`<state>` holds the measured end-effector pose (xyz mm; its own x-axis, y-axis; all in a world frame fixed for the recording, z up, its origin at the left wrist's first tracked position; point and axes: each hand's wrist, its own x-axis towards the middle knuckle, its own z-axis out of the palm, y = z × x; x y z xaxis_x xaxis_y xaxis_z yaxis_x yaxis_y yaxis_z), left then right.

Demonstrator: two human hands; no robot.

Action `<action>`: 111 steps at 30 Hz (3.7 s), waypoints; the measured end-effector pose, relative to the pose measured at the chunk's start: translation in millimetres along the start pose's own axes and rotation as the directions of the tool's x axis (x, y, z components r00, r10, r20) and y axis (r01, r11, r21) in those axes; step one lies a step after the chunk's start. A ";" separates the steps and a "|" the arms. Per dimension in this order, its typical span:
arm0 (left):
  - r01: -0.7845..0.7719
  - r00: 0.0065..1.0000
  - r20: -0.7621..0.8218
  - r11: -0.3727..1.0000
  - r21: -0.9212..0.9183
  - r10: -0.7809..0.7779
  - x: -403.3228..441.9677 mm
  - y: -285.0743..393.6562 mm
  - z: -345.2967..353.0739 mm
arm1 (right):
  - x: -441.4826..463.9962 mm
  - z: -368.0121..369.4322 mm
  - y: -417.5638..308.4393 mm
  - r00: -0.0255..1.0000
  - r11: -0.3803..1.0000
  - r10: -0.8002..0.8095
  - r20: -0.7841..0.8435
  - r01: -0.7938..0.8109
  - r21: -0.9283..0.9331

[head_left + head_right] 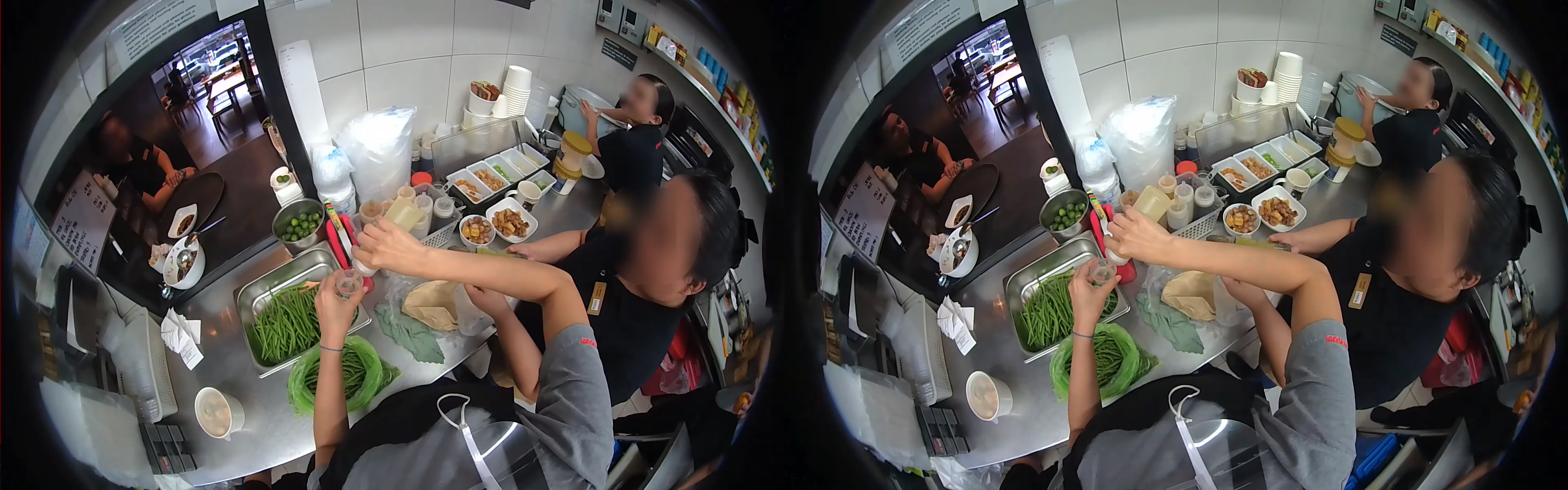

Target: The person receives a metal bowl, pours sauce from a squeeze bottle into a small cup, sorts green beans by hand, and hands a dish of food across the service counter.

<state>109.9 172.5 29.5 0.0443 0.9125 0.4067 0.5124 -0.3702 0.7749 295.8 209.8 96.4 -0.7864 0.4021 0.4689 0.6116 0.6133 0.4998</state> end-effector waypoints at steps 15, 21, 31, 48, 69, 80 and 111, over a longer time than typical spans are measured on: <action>0.075 0.997 0.022 0.990 -0.117 -0.073 -3.7 -9.1 2.8 | 3.9 1.3 1.8 0.999 0.999 -0.033 -0.004 0.033 0.012; 0.064 0.998 0.016 0.992 -0.109 -0.063 -2.7 -10.3 5.7 | 2.6 3.3 1.0 0.999 0.999 -0.032 -0.004 0.032 0.003; 0.068 0.998 0.018 0.979 -0.193 -0.065 -2.3 -11.5 12.0 | -11.1 -2.4 4.4 0.998 0.997 0.058 0.023 -0.060 0.056; 0.057 0.997 0.074 0.938 -0.341 -0.033 -3.6 14.8 -4.6 | -28.5 2.9 103.3 0.756 0.607 0.653 0.046 -0.559 0.565; 0.039 0.987 0.161 0.987 -0.154 -0.014 -56.3 21.1 -34.3 | -63.4 132.0 123.0 0.053 0.055 0.998 -0.027 -0.996 0.077; -0.054 0.953 0.294 0.997 -0.057 0.069 -73.5 30.4 -36.9 | -89.5 -15.9 -106.9 0.562 -0.786 0.162 0.811 -0.424 0.451; 0.504 0.848 0.390 0.321 -0.802 -0.358 -134.3 0.7 -46.9 | -50.0 -17.3 -138.3 0.520 -0.904 0.016 0.854 -0.358 0.235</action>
<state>64.0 41.6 -1.8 0.1882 0.9746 -0.1211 -0.5006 0.2013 0.8419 252.0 93.1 16.4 -0.4735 0.7995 -0.3697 -0.2916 -0.5383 -0.7907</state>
